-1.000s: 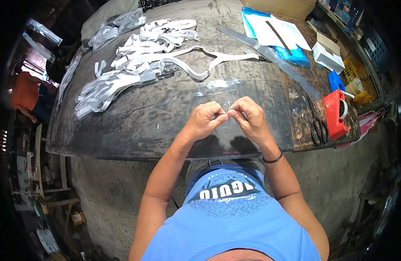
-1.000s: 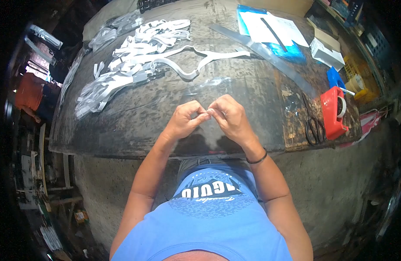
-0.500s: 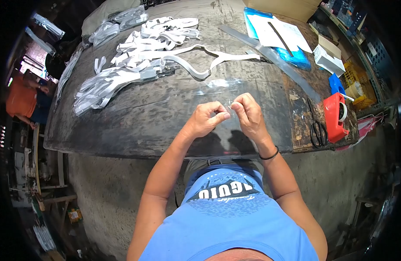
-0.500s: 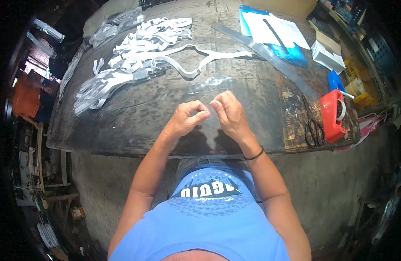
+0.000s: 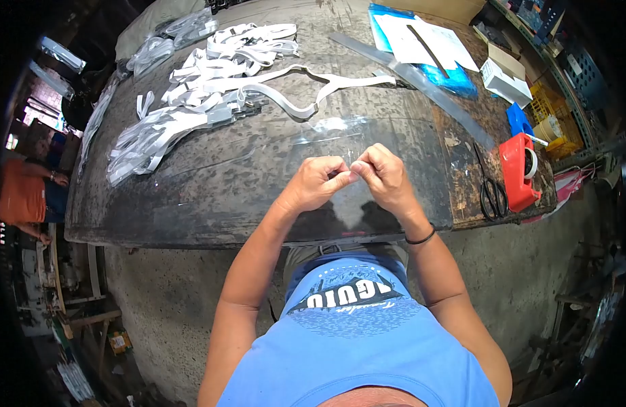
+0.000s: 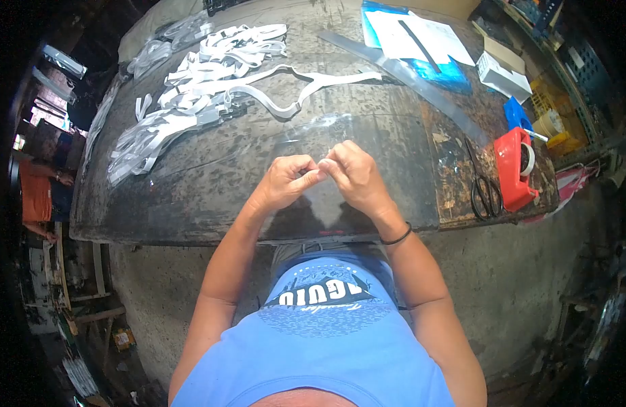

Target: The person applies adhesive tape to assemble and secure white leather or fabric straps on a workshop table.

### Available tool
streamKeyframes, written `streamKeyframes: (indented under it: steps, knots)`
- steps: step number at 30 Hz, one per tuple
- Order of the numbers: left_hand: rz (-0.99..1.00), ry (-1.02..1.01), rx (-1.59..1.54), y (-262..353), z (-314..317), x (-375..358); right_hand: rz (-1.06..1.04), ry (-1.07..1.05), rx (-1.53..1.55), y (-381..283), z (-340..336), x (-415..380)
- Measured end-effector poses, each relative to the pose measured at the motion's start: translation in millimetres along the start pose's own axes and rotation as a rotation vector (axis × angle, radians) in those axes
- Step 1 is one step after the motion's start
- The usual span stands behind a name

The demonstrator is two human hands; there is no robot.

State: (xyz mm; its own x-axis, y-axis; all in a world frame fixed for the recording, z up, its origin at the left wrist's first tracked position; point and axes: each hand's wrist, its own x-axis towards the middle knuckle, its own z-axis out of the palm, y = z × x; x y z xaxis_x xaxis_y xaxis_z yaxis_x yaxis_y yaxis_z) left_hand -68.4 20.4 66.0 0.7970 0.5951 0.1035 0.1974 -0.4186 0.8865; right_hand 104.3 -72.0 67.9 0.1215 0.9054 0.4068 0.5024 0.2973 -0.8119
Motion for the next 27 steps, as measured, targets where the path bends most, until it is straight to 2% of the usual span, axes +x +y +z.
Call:
streamKeyframes:
  steps: [3, 7, 12, 14, 18, 20, 21, 23, 27]
  knots:
    - [-0.011, -0.009, 0.039, 3.8, 1.9, 1.3, 0.005, 0.093, -0.142, -0.8, 6.3, -1.6]
    - [0.026, 0.021, -0.003, -3.3, 5.8, 1.6, 0.046, 0.052, -0.096, 3.5, 7.3, -1.7]
    - [-0.049, -0.034, 0.054, -0.6, -1.6, 0.7, 0.027, 0.025, 0.007, 3.7, 4.7, -2.3]
    - [-0.017, -0.019, 0.033, -2.1, 3.5, 1.9, 0.000, 0.049, -0.152, 5.9, 8.7, -4.6]
    - [0.026, -0.002, 0.086, -9.3, 5.3, 3.6, 0.060, -0.026, -0.180, 10.3, 8.2, -5.7]
    - [-0.003, 0.000, 0.081, -0.6, 1.2, -0.2, 0.131, -0.028, 0.033, 8.1, 4.6, -5.6]
    - [-0.032, 0.003, 0.073, 2.2, -0.4, -1.9, 0.131, -0.029, 0.034, 11.3, 3.0, -6.4]
    - [-0.034, 0.004, 0.069, -2.2, -1.9, -2.4, 0.281, -0.050, 0.261, 17.4, -3.1, -8.0]
    - [-0.045, -0.014, 0.066, -0.9, -4.3, -1.0, 0.195, -0.088, 0.016, 5.8, -15.6, -6.0]
